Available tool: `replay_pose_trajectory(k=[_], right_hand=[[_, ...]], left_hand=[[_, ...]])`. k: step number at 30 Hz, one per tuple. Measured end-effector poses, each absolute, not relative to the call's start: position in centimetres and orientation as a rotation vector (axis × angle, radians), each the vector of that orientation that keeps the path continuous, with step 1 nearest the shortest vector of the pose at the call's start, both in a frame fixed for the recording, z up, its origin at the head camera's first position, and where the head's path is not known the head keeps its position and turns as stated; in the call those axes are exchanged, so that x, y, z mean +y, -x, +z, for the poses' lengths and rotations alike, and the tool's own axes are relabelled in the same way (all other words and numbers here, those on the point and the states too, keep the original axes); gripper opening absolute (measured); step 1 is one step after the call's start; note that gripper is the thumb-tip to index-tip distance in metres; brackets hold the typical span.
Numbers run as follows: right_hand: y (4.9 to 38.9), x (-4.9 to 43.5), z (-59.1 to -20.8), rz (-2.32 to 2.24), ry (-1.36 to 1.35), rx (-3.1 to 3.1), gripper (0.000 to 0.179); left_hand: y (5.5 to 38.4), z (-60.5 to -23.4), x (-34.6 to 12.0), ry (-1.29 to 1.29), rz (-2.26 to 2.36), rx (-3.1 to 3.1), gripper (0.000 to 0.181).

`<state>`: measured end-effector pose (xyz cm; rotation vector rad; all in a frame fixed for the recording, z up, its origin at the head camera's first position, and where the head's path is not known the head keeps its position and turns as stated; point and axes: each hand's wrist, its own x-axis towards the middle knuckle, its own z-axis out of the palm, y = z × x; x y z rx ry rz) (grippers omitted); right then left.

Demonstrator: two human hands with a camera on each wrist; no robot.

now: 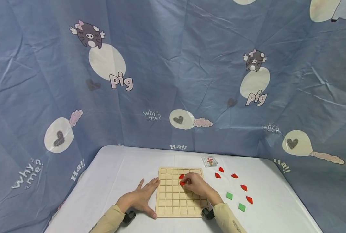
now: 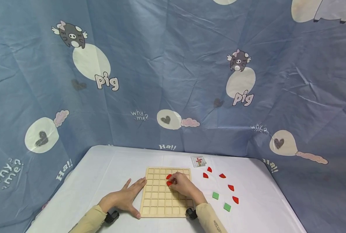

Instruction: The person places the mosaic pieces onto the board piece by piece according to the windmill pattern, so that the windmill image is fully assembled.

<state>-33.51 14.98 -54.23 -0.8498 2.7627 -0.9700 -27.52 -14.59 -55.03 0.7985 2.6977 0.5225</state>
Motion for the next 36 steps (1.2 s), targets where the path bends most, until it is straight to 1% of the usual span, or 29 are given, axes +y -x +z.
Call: replay_pose_trajectory(k=[36], right_hand=[[34.01, 14.2, -54.34, -0.907, 0.875, 2.841, 0.012]], left_hand=[[27.41, -55.14, -14.73, -0.821, 0.52, 2.714, 0.141]])
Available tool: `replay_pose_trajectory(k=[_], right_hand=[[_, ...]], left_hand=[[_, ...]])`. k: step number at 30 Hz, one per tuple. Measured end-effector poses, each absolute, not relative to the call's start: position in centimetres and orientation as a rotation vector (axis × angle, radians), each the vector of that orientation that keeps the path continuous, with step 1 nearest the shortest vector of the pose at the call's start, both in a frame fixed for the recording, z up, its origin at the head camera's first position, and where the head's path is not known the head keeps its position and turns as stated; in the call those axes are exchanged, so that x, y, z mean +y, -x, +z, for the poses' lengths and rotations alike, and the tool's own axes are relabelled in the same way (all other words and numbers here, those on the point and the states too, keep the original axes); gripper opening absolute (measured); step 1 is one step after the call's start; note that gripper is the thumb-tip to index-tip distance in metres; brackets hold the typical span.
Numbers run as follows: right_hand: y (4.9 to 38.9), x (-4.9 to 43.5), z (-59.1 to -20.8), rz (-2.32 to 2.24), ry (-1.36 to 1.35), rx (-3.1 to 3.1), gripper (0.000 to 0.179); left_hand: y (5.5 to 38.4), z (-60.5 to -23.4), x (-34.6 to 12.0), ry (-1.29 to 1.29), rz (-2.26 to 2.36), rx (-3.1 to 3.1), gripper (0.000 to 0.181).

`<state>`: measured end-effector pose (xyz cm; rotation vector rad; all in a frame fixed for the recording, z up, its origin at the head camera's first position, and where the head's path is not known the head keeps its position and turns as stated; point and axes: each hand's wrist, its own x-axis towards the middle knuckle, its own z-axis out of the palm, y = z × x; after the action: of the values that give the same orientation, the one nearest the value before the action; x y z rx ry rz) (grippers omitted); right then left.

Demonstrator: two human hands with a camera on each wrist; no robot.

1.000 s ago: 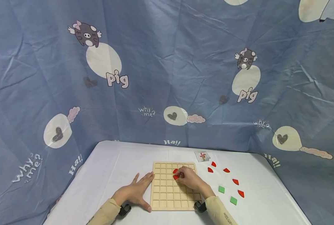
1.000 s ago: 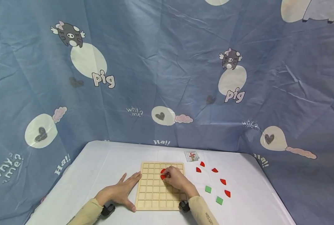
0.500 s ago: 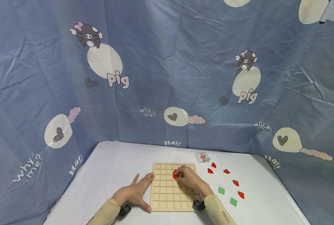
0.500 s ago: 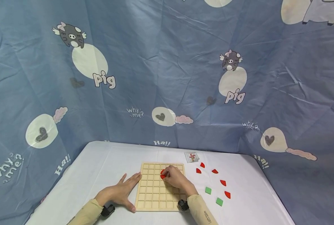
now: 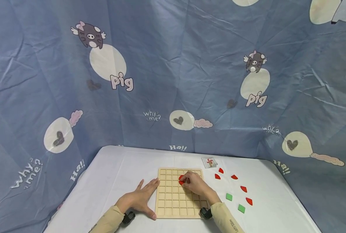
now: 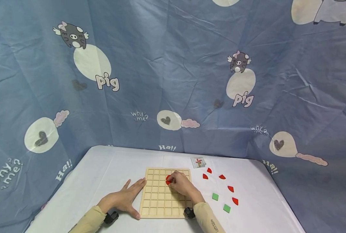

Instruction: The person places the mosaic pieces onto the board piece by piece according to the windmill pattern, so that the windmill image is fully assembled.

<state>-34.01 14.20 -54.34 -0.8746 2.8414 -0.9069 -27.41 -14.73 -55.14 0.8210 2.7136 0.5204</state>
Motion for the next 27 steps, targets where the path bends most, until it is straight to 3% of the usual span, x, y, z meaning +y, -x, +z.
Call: replay_pose_trajectory(k=[27], right_hand=[[34.04, 14.07, -54.32, -0.951, 0.856, 2.809, 0.011]], left_hand=[[27.49, -55.04, -14.7, -0.829, 0.522, 2.702, 0.139]])
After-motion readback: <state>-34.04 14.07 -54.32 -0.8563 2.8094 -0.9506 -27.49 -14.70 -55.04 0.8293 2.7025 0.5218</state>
